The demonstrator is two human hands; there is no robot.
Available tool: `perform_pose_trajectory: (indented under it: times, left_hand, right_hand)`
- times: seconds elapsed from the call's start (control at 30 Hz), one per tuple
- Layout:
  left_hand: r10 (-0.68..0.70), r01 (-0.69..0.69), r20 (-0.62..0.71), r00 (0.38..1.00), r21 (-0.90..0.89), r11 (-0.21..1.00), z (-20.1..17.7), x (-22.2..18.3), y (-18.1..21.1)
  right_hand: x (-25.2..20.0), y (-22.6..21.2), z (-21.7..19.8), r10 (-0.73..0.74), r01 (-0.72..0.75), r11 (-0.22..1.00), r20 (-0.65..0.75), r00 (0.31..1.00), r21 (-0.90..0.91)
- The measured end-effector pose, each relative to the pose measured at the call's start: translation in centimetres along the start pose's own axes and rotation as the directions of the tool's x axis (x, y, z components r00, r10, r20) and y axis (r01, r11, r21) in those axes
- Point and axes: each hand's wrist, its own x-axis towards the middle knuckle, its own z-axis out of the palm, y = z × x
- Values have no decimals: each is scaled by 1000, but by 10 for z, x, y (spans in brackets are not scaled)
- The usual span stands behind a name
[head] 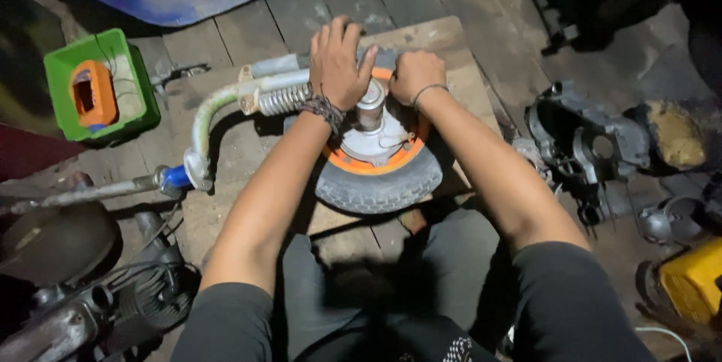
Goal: The person is manually aligning and assembling components of a motorcycle wheel hub.
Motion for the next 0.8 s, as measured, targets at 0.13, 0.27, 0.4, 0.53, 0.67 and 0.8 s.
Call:
perform_pose_trajectory:
  times: [0.13, 0.27, 0.4, 0.53, 0.67, 0.8]
  left_hand:
    - [37, -36, 23, 999, -19, 999, 1, 0, -7]
    - [38, -39, 48, 998, 20, 999, 2, 1, -7]
    - [24, -24, 40, 999, 5, 1000, 0, -1, -5]
    - [26, -26, 35, 999, 3, 1000, 0, -3, -3]
    - [31, -32, 29, 999, 26, 999, 7, -3, -11]
    - [36, -37, 45, 998, 19, 999, 10, -1, -12]
  right_hand:
    - [-17, -2, 7, -147, 186, 967, -214, 966, 172]
    - [-6, 2, 10, -76, 78, 997, -79, 994, 24]
    - [-12, -13, 13, -105, 109, 992, -58, 993, 61]
    - [-5, 10, 11, -26, 25, 999, -44, 999, -35]
    - [-12, 7, -1, -73, 85, 993, -145, 987, 83]
    - [3, 19, 20, -23, 20, 999, -44, 999, -47]
